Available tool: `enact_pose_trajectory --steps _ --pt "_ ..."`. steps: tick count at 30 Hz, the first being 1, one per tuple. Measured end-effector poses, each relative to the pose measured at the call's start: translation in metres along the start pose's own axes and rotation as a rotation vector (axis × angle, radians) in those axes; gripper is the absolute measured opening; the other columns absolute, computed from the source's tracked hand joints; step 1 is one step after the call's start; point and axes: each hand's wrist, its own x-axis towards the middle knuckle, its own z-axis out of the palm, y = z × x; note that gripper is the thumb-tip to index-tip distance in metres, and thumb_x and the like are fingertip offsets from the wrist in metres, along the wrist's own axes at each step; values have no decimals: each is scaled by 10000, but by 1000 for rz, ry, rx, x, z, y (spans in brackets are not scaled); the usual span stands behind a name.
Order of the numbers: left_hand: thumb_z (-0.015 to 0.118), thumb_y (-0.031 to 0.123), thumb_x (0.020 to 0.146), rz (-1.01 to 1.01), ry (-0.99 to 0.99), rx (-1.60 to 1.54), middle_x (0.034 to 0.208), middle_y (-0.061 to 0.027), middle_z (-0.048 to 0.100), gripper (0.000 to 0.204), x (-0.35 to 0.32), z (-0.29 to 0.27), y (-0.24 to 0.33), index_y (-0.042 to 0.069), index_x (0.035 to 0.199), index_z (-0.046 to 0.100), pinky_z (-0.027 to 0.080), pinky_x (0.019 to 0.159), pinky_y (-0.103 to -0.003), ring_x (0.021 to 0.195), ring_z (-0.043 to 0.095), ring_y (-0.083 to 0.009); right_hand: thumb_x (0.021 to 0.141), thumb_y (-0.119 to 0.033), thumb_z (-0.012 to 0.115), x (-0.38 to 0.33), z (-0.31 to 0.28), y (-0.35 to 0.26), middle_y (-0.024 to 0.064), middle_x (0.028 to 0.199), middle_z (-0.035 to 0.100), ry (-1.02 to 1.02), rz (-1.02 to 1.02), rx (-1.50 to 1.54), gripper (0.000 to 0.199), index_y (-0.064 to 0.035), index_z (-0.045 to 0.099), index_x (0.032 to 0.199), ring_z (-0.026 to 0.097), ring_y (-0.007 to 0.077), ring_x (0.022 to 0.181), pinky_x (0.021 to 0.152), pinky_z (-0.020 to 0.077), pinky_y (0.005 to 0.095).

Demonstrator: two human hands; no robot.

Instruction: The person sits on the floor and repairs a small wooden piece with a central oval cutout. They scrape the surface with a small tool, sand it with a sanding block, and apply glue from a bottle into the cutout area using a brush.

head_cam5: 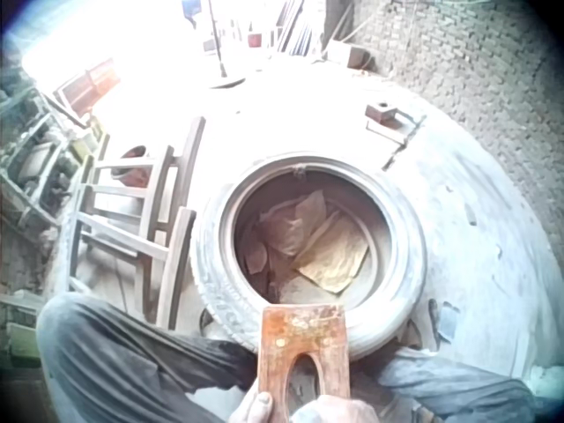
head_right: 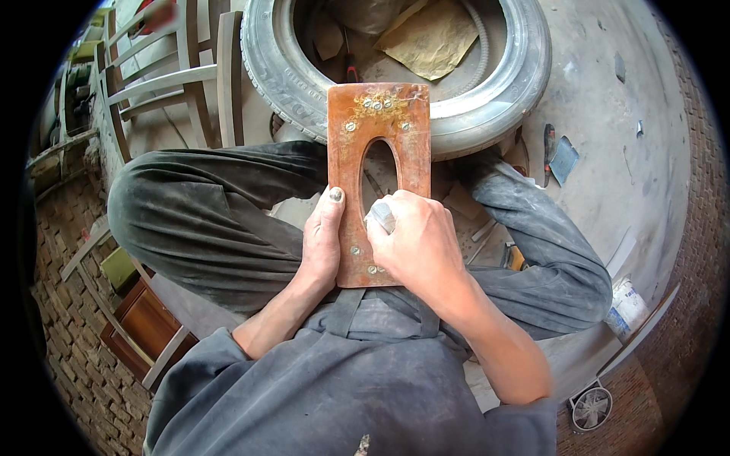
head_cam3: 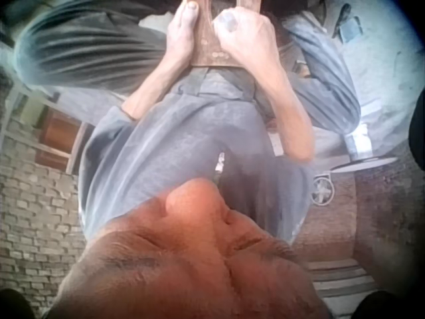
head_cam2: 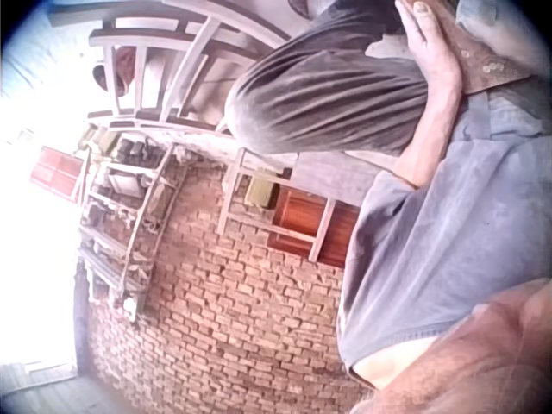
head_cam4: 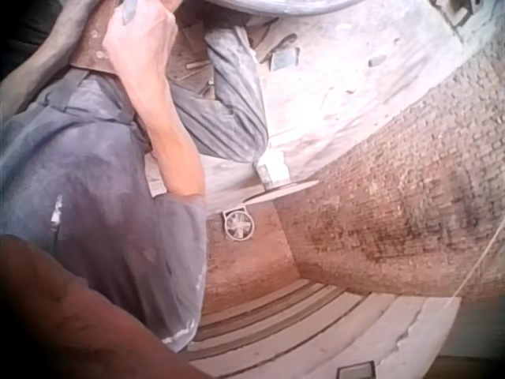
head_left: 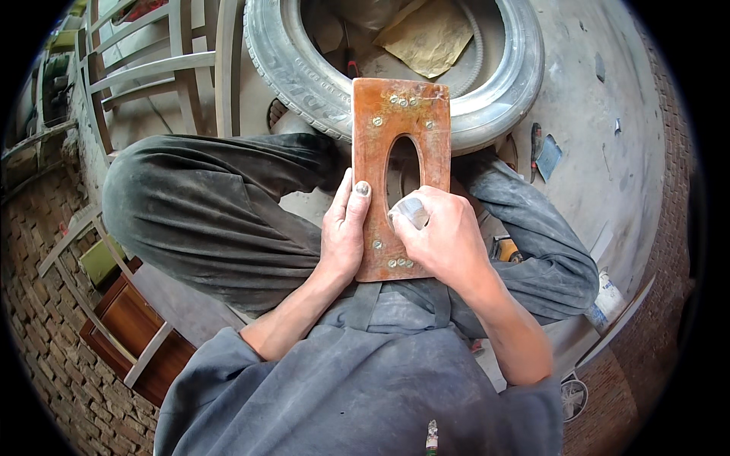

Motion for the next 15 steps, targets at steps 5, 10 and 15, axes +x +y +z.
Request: enact_pose_trajectory --steps 5,10,15 --pt "570 468 1146 16 -1 -47 1579 -154 570 758 -1 3 1 -55 1661 381 451 1172 -332 1402 553 -177 875 -125 734 -4 -3 1 271 863 711 -43 7 23 172 42 698 851 705 492 835 753 563 532" --pt "566 462 1148 11 -35 -30 1574 -143 574 742 -2 2 8 -39 1665 388 458 1162 -330 1390 557 -170 884 -120 755 1 1 1 211 836 735 -12 27 13 158 37 750 904 750 363 764 729 580 430" --pt "571 450 1148 -17 -8 -44 1566 -134 580 730 0 1 3 -42 1658 398 461 1157 -327 1384 560 -167 872 -145 736 4 -2 -2 280 869 713 -7 12 51 193 43 705 841 708 490 832 761 567 528"
